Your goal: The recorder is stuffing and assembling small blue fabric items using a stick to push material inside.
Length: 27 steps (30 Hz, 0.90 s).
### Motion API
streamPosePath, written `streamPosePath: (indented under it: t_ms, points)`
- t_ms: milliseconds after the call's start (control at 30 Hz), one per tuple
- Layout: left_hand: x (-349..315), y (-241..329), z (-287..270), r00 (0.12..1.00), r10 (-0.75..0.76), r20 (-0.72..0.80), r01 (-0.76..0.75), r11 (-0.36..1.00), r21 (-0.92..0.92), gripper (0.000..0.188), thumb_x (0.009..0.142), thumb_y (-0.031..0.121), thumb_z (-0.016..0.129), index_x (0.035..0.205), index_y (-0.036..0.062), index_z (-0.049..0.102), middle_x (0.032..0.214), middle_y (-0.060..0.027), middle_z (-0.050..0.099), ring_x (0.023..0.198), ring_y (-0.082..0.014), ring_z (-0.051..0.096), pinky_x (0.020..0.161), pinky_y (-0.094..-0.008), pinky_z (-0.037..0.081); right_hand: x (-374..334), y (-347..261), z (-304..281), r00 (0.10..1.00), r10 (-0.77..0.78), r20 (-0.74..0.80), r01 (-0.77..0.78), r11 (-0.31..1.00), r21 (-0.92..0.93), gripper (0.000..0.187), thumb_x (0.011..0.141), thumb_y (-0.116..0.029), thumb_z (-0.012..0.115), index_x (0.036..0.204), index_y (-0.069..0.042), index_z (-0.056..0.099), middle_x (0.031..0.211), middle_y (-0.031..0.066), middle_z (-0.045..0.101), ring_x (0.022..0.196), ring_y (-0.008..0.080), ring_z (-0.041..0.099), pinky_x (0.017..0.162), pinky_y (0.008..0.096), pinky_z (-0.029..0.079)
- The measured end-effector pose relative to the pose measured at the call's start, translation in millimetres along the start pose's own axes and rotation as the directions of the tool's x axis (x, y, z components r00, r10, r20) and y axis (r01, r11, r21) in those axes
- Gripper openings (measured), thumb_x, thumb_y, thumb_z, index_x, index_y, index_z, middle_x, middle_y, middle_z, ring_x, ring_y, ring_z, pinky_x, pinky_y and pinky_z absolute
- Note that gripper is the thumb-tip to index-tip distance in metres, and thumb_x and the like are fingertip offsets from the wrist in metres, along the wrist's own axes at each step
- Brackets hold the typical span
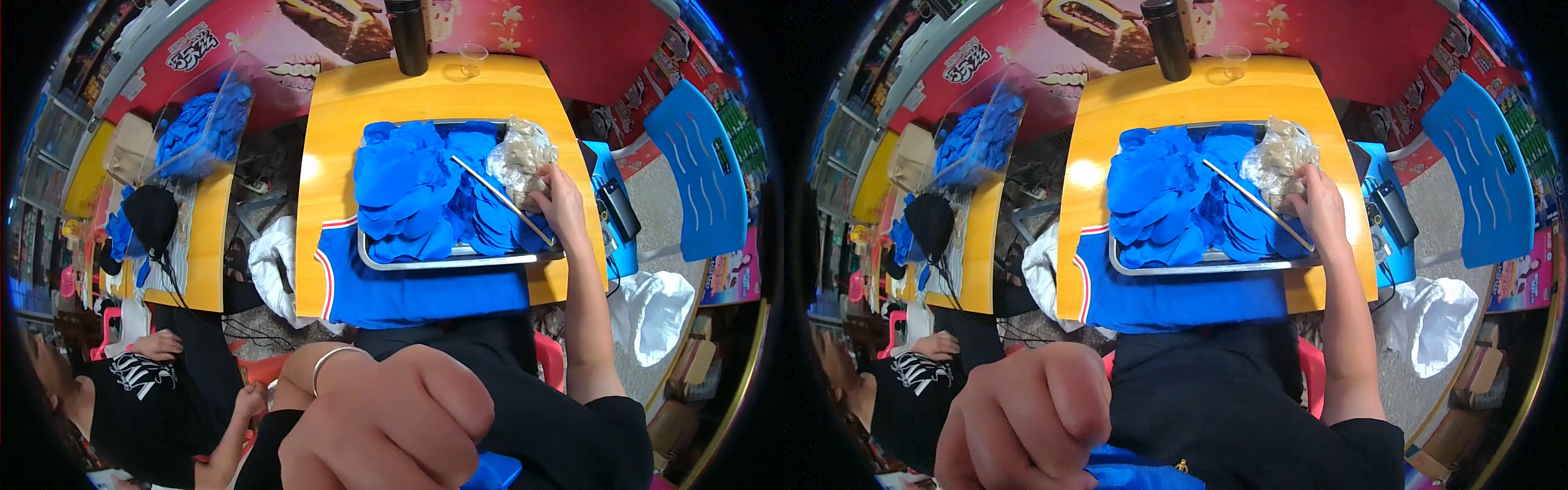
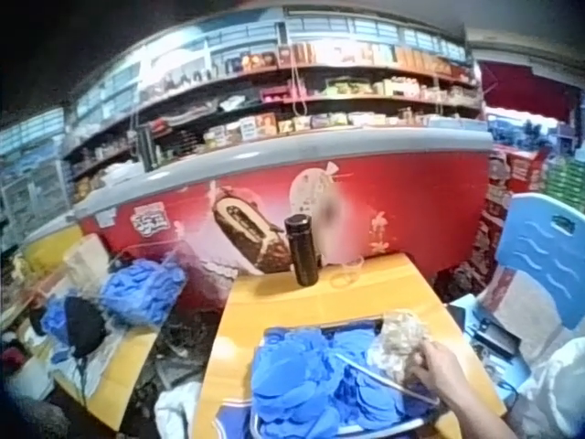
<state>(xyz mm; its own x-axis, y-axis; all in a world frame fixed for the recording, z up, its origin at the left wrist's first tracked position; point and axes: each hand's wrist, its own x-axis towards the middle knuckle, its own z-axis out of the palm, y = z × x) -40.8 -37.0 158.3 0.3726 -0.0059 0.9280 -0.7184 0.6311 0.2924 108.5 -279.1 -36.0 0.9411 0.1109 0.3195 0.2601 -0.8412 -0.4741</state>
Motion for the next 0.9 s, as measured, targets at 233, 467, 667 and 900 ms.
streamPosePath:
  t_ms: [233, 467, 667, 900]
  points:
    - [1.2, 10.5, 6.0, 0.995, -0.023, -0.102, 0.021, 1.0, -0.018, 0.012, 0.073, 0.013, 0.076, 0.079, 0.0153, 0.065, 0.047, 0.0045, 0.04, 0.036, -0.0063, 0.027, 0.04, -0.0246, 0.013, -1.9, 5.3, 0.5, 0.999, -0.02, 0.033, 0.022, 0.997, -0.079, 0.034, 0.071, -0.01, 0.07, 0.1, -0.006, 0.054, 0.08, 0.0132, 0.059, 0.075, 0.0296, 0.058, 0.066, 0.0351, 0.047]
    - [-18.8, -6.9, -20.2, 0.959, -0.278, -0.047, 0.28, 0.925, 0.258, 0.013, 0.076, 0.01, 0.07, 0.087, 0.0069, 0.065, 0.056, 0.0, 0.048, 0.045, -0.0094, 0.04, 0.044, -0.023, 0.028, -1.6, -0.4, -19.4, 0.983, 0.16, 0.085, -0.176, 0.723, 0.668, 0.012, 0.094, -0.013, 0.049, 0.1, -0.003, 0.052, 0.084, -0.001, 0.055, 0.081, 0.0046, 0.05, 0.07, 0.0205, 0.042]
    - [-76.3, -47.9, -58.4, 0.609, -0.737, -0.293, 0.783, 0.5, 0.37, 0.041, 0.072, 0.005, 0.074, 0.11, 0.0047, 0.059, 0.079, -0.0021, 0.059, 0.066, -0.0076, 0.055, 0.057, -0.0209, 0.042, -1.9, -48.8, -53.2, 0.983, 0.042, 0.179, -0.173, 0.548, 0.818, 0.014, 0.093, -0.018, 0.052, 0.099, -0.005, 0.054, 0.086, -0.0008, 0.055, 0.081, 0.0062, 0.051, 0.072, 0.0223, 0.042]
    - [-102.9, -77.0, -69.5, 0.598, -0.783, -0.17, 0.717, 0.429, 0.549, 0.043, 0.075, 0.016, 0.073, 0.112, 0.0029, 0.054, 0.094, -0.0091, 0.063, 0.084, -0.0179, 0.061, 0.068, -0.0306, 0.049, -3.9, -99.4, -70.9, 0.74, -0.323, 0.59, -0.282, 0.648, 0.708, 0.021, 0.086, -0.021, 0.06, 0.091, -0.001, 0.06, 0.087, 0.0038, 0.059, 0.081, 0.0094, 0.054, 0.072, 0.0248, 0.044]
